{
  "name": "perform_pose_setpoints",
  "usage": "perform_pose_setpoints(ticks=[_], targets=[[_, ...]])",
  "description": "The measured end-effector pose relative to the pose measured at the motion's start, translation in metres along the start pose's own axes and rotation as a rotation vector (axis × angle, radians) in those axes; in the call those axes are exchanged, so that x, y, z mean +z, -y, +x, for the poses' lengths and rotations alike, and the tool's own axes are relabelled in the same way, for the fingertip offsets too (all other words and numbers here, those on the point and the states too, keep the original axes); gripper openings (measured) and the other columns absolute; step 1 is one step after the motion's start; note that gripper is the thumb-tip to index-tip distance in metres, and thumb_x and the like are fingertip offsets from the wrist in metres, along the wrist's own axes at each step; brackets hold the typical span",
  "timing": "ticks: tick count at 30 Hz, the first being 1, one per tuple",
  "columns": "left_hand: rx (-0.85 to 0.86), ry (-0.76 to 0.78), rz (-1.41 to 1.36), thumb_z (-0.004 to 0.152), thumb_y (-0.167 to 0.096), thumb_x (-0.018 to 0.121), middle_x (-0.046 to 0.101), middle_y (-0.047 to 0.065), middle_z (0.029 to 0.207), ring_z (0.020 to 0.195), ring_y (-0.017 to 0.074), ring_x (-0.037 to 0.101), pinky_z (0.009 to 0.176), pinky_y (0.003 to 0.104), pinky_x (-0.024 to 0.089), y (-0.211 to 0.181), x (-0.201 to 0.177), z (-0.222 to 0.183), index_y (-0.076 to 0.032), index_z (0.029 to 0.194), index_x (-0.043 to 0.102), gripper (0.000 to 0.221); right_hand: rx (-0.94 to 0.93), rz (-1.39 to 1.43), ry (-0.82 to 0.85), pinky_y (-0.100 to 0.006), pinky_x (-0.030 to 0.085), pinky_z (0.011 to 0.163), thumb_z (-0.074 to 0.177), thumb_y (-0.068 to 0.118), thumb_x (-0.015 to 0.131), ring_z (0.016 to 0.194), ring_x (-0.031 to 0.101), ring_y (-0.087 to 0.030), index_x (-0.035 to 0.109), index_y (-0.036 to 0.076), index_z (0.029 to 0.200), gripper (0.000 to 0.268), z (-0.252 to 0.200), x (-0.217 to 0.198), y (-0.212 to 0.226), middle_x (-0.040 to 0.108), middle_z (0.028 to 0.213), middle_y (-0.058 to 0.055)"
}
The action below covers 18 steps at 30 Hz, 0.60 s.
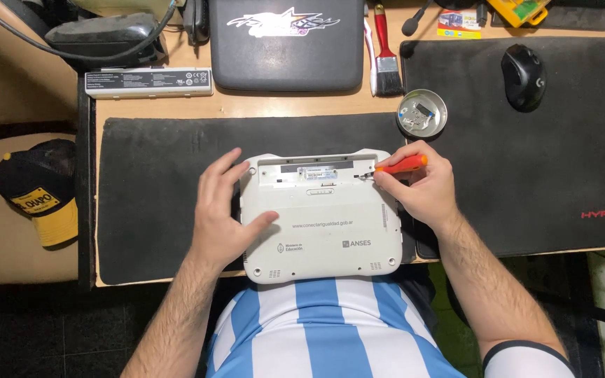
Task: Disassembling a laptop by removing external screws, the keyboard, and internal components using a screwdriver.
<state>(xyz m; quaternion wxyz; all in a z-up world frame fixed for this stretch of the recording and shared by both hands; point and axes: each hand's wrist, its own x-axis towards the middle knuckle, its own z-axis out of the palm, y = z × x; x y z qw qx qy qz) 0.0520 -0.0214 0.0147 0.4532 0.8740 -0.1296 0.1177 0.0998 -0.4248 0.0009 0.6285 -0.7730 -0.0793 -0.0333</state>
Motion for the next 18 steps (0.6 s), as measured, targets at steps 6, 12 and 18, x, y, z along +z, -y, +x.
perform_pose_setpoints(ticks=[6,12,18], targets=[[-0.127,0.251,0.098,0.092,-0.065,0.099,0.048,0.035,0.186,0.173,0.0584,0.045,0.146,0.08,0.027,-0.016,-0.002,0.008,-0.004,0.169,0.064,0.104,-0.008,-0.033,0.029,-0.035,0.076,0.084,0.096,-0.009,0.1,0.101,0.089,-0.026,0.07,0.0,0.118,0.038,0.0,0.0,0.007,0.09,0.113,-0.023],[-0.236,0.453,0.201,0.077,-0.081,0.104,0.027,0.023,0.196,0.183,0.0493,0.03,0.153,0.071,0.011,-0.022,-0.005,0.015,-0.024,0.164,0.069,0.109,-0.021,-0.108,0.061,-0.035,0.074,0.088,0.097,-0.008,0.099,0.105,0.089,-0.026,0.071,0.005,0.117,0.036,-0.003,0.0,0.009,0.093,0.116,-0.02],[-0.223,0.483,0.168,0.073,-0.069,0.114,0.021,0.028,0.195,0.185,0.054,0.022,0.152,0.075,0.008,-0.021,-0.004,0.013,-0.025,0.155,0.076,0.1,-0.127,-0.176,0.091,-0.04,0.072,0.093,0.1,-0.008,0.098,0.107,0.091,-0.027,0.073,0.006,0.108,0.03,-0.005,0.002,0.01,0.095,0.114,-0.018]])
